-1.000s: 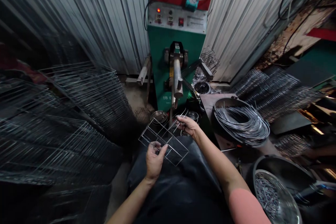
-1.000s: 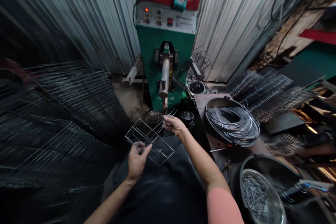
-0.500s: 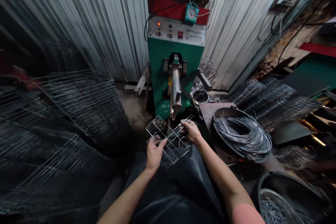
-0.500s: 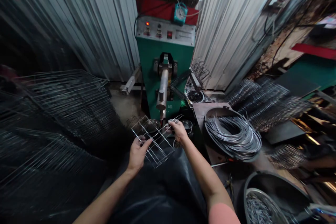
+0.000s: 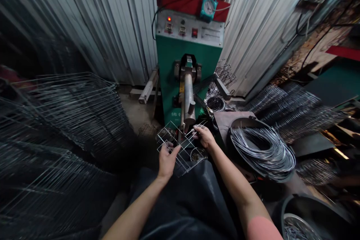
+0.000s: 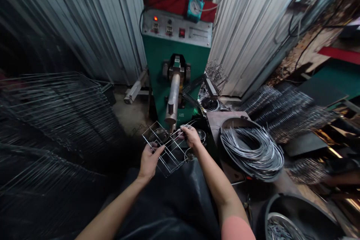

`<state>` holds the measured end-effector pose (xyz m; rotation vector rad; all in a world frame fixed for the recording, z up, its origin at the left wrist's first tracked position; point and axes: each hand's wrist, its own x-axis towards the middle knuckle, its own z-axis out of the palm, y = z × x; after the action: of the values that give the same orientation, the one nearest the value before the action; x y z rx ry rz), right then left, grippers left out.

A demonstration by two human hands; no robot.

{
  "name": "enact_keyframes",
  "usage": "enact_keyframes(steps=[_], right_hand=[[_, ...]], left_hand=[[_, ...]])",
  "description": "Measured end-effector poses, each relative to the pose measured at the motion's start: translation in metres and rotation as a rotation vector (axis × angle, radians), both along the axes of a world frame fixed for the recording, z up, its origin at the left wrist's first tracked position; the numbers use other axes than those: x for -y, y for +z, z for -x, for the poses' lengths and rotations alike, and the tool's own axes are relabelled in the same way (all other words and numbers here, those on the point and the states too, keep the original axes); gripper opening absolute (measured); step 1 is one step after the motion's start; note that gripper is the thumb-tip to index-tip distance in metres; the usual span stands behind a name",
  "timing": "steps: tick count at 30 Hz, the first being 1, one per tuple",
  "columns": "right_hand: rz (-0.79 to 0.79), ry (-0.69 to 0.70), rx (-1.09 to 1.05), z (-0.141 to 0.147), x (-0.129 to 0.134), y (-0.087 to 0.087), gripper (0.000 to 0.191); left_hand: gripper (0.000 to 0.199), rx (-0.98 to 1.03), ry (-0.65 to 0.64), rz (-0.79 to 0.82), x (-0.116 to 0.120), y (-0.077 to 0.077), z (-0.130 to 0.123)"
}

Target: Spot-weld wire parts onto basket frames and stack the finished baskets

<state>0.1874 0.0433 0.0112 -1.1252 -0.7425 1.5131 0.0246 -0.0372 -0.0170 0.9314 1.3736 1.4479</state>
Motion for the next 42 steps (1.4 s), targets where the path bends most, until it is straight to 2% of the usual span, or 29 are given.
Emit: enact_keyframes(steps=[13, 21, 27, 31, 35, 38, 42], right_hand=[[0.021, -0.011, 0.030, -0.001, -0.015, 0.001, 0.021], [0.015, -0.013, 0.034, -0.002, -0.018, -0.001, 0.019], [0.041, 0.007, 0.037, -0.004, -0.017, -0.002, 0.019], [0.040, 0.067, 0.031, -0.003, -0.010, 0.006, 0.024], [-0.028, 0.102, 0.037, 0.001, -0.003, 0.011, 0.030], [-0.069, 0.145, 0.018, 0.004, -0.004, 0.009, 0.031], [-0.046, 0.167, -0.033, 0.004, -0.011, 0.004, 0.031]], left_hand=[[0.032, 0.115, 0.022, 0.016, -0.013, 0.001, -0.007], [0.034, 0.170, 0.007, 0.074, -0.010, 0.006, -0.007], [0.035, 0.198, -0.001, 0.082, -0.011, 0.002, -0.007], [0.034, 0.191, 0.002, 0.030, -0.012, -0.003, -0.007], [0.033, 0.171, 0.030, -0.031, -0.008, -0.007, -0.005], [0.031, 0.182, 0.062, -0.044, -0.005, -0.008, -0.003], [0.031, 0.232, 0.106, -0.042, -0.006, -0.003, -0.003]])
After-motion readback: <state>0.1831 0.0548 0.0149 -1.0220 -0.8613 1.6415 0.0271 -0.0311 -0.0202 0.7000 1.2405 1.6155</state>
